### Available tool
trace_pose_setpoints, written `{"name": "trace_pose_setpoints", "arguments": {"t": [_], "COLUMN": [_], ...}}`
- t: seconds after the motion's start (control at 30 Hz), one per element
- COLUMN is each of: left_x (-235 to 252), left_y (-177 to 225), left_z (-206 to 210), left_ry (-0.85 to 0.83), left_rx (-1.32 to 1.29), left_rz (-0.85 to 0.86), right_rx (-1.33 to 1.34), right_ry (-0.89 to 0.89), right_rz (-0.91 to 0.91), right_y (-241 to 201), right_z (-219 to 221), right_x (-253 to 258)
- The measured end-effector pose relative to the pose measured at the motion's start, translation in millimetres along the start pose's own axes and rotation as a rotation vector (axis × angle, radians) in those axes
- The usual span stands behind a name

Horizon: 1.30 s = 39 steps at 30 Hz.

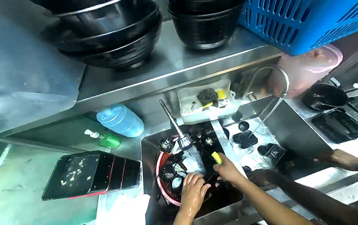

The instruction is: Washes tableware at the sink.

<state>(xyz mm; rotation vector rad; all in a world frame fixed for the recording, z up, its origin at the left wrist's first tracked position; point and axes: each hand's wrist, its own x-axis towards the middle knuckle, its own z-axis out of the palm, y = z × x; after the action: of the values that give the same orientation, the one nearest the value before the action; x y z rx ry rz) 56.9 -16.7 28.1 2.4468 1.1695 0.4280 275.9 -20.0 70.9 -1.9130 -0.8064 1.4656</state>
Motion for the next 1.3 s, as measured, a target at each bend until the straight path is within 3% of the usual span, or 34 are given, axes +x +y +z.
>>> {"name": "trace_pose_setpoints", "arguments": {"t": [0.13,0.27,0.4,0.47,0.57,0.73,0.83,0.93,1.1,1.3], "left_x": [24.5,48.1,48.4,42.6,30.3,-1.1,-5.8,3.2,26.5,49.1], "left_y": [-11.0,-4.1,-3.5,-9.1,-17.7,-39.0,-15.8,11.8,19.4,19.1], "left_z": [-21.3,-22.2,-11.9,-14.5,-36.1,-46.9,-41.0,-25.7,0.8,-7.8], "left_ry": [-0.06,-0.37,-0.325,-0.203,0.01,-0.189,-0.127,-0.197,-0.265,-0.446], "left_rx": [0.02,0.165,0.157,-0.047,-0.279,-0.185,-0.379,-0.548,-0.234,0.075], "left_rz": [-0.39,-0.617,-0.598,-0.591,-0.735,-0.866,-0.878,-0.944,-0.924,-0.849], "right_rx": [-0.157,-0.222,-0.137,-0.058,0.018,0.194,0.271,0.33,0.195,0.296], "right_ry": [0.135,0.204,0.221,0.231,0.229,0.195,0.16,0.119,0.175,0.273], "right_rz": [-0.212,-0.355,-0.293,-0.231,-0.184,-0.154,-0.135,-0.123,-0.263,-0.204], "right_y": [18.4,25.4,40.1,50.4,56.2,61.1,60.1,60.9,64.6,68.5], "right_z": [16.7,22.1,23.0,19.3,7.8,5.6,11.1,16.1,26.9,41.2], "right_x": [-7.6,-17.7,-18.3,-13.1,-8.6,-7.6,-9.0,-10.6,-14.0,-16.4]}}
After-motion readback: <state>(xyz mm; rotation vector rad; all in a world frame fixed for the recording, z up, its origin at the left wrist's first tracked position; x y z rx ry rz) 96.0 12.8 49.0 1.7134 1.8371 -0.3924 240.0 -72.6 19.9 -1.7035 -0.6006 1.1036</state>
